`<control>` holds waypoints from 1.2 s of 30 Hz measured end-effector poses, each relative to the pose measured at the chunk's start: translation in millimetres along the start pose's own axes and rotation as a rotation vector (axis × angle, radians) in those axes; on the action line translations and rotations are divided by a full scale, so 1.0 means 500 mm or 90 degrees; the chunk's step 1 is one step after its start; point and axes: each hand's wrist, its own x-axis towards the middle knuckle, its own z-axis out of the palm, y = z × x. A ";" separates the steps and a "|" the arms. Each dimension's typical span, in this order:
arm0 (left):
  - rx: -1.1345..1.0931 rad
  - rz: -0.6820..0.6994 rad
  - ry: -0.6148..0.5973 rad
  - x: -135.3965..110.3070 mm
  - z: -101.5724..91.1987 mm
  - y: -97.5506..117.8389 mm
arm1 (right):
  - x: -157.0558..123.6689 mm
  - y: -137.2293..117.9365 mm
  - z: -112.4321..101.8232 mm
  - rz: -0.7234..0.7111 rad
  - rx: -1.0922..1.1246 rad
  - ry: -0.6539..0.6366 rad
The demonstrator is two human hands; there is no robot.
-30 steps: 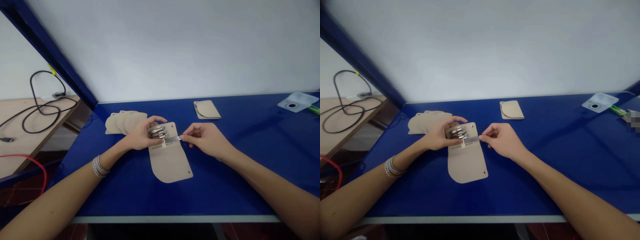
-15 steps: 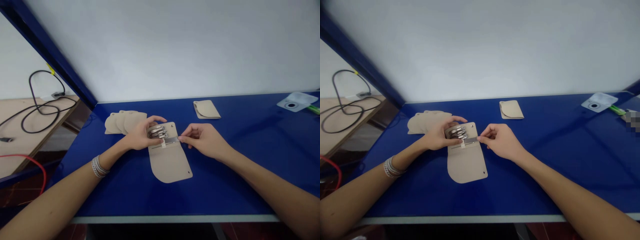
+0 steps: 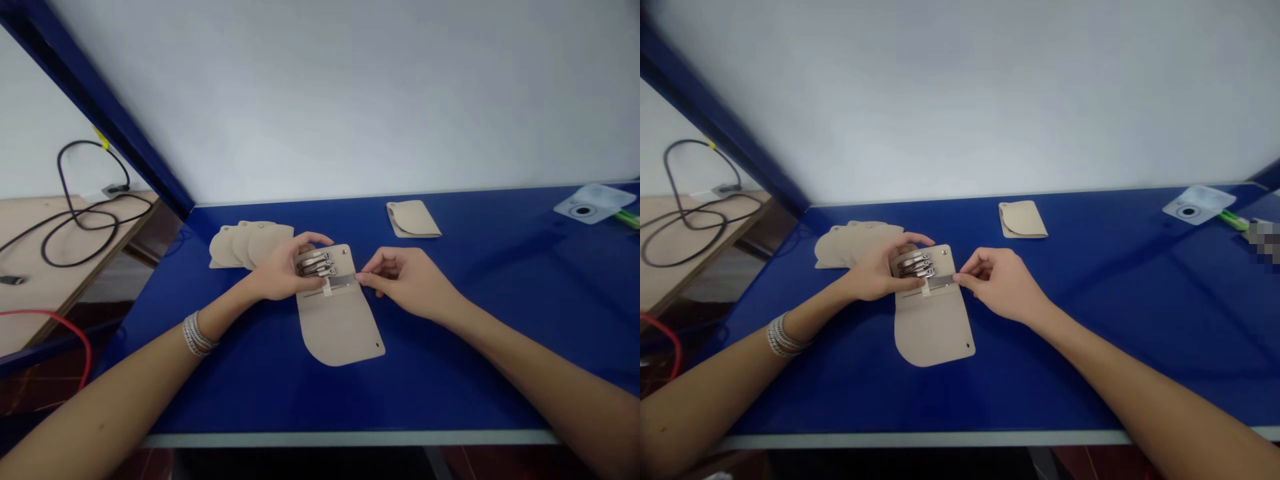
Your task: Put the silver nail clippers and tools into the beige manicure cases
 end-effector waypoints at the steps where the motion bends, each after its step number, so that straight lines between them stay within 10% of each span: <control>1: -0.002 0.001 0.000 0.000 0.000 0.000 | 0.000 0.000 0.000 0.000 -0.001 0.000; 36: -0.015 0.002 0.004 0.000 0.001 0.000 | -0.001 0.002 0.001 0.000 -0.012 0.007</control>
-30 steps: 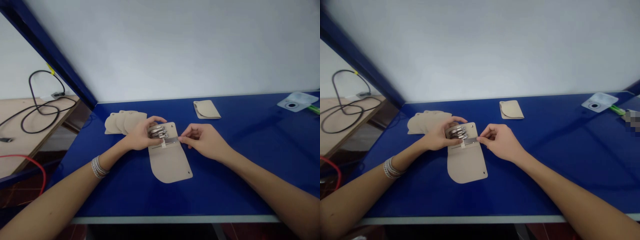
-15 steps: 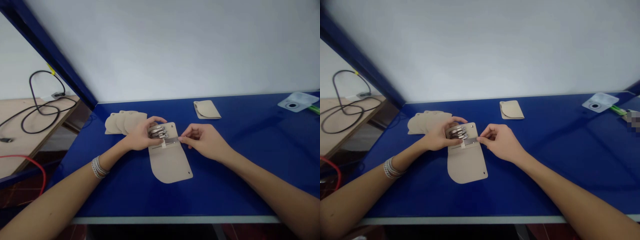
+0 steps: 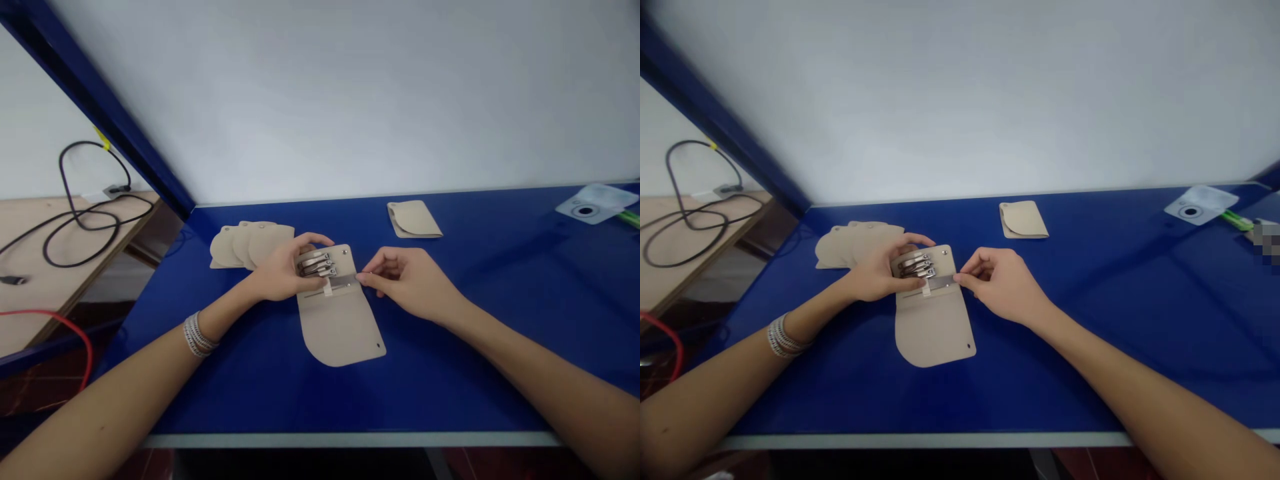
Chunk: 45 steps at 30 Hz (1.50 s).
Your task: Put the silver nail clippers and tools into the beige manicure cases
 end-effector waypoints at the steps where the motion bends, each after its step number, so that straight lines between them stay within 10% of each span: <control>1: 0.000 -0.001 0.000 0.000 0.000 0.000 | 0.000 0.000 0.000 0.001 0.001 0.001; 45: 0.000 0.005 -0.008 0.001 0.000 -0.001 | -0.003 -0.005 0.006 -0.022 -0.050 0.025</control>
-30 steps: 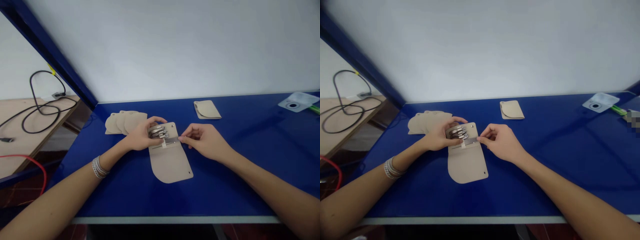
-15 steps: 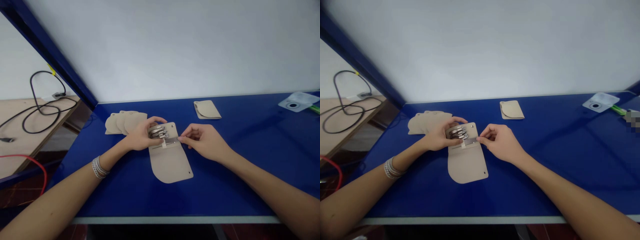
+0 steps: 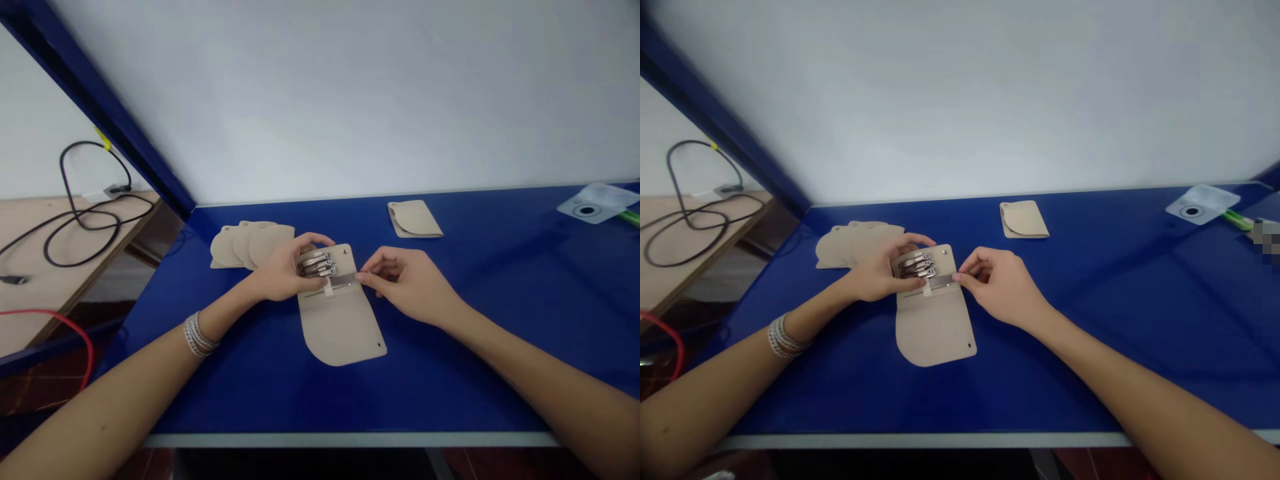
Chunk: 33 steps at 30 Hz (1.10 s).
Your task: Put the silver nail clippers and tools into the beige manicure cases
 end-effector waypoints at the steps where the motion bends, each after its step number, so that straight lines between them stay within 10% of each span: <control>1: -0.002 0.001 0.000 0.000 0.000 0.000 | 0.001 0.002 0.000 -0.003 -0.001 -0.001; 33: -0.002 -0.012 0.026 -0.001 0.002 0.006 | 0.004 0.000 -0.007 0.002 0.056 -0.031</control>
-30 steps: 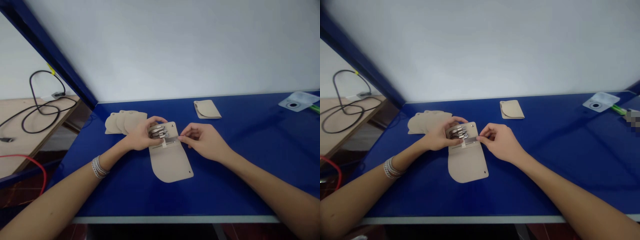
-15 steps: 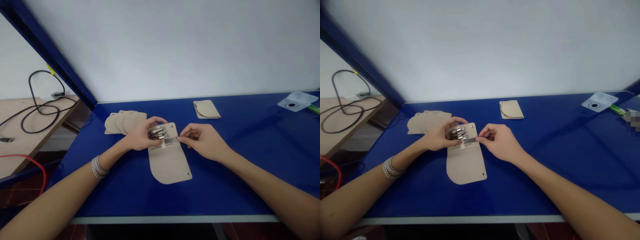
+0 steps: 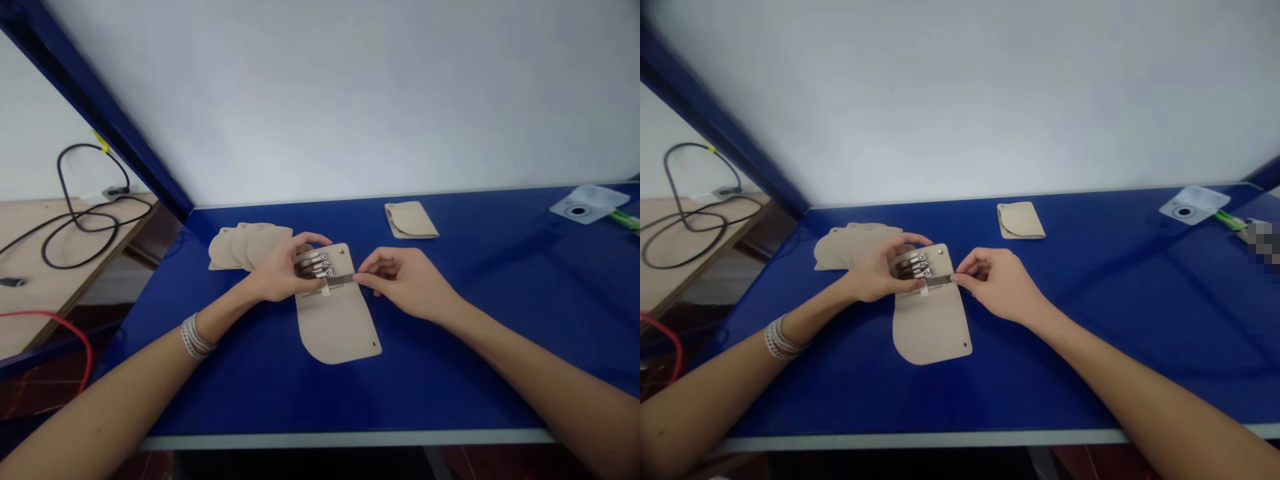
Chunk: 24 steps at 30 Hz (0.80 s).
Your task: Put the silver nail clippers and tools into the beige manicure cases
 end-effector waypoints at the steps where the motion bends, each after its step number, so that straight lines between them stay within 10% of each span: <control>1: 0.000 -0.002 -0.001 0.000 -0.001 0.000 | 0.000 -0.003 -0.001 0.004 0.010 -0.003; 24: 0.003 0.001 -0.016 0.004 -0.005 -0.004 | 0.006 0.000 -0.015 0.068 0.017 0.012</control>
